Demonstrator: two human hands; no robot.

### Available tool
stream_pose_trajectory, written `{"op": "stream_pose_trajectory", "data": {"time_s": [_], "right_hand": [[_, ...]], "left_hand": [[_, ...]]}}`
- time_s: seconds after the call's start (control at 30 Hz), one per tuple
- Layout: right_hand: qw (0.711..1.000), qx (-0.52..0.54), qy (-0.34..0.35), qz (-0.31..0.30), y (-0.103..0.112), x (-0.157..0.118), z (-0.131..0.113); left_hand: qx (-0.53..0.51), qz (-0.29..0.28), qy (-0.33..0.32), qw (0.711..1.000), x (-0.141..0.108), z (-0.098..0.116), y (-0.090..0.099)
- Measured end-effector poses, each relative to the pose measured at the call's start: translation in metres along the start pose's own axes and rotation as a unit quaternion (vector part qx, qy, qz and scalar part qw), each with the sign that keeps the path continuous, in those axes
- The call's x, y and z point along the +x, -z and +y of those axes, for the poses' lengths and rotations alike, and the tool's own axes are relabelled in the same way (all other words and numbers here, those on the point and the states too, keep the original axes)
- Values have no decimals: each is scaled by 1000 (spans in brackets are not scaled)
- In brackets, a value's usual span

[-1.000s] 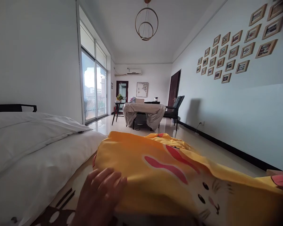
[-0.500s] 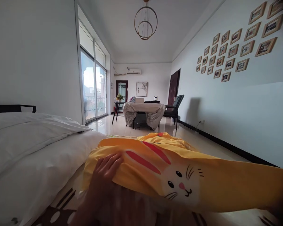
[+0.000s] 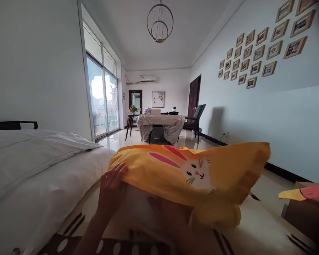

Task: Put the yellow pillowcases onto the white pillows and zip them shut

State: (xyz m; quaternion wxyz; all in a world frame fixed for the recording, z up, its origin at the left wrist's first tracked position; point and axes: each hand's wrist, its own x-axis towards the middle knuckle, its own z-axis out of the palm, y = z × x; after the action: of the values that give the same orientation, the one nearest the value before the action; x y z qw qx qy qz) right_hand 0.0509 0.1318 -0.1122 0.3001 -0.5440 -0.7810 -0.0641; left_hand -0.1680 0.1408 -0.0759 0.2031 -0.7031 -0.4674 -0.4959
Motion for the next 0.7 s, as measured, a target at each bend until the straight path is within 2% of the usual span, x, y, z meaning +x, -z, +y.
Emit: {"op": "stream_pose_trajectory", "data": {"time_s": [0.07, 0.1, 0.17, 0.23, 0.3, 0.43, 0.57, 0.7], "right_hand": [[996, -21, -79, -21, 13, 9, 13], [992, -37, -114, -26, 17, 13, 21], [985, -48, -157, -54, 18, 19, 40], [979, -56, -187, -56, 12, 22, 58], [976, -72, -206, -18, 3, 24, 72], [971, -86, -211, 68, -8, 24, 86], [975, -70, -137, 161, 2, 22, 93], [974, -36, -73, 211, 32, 17, 88]], "left_hand": [[-77, -69, 191, 976, -2, -30, -21], [-99, -90, 249, 959, -5, -44, -30], [-126, -110, 317, 934, -13, -68, -43], [-147, -126, 354, 915, -25, -84, -52], [-190, -157, 383, 890, -36, -91, -58], [-296, -212, 405, 839, -49, -86, -69], [-330, -173, 413, 831, -39, -73, -66], [-331, -103, 419, 839, -23, -63, -55]]}}
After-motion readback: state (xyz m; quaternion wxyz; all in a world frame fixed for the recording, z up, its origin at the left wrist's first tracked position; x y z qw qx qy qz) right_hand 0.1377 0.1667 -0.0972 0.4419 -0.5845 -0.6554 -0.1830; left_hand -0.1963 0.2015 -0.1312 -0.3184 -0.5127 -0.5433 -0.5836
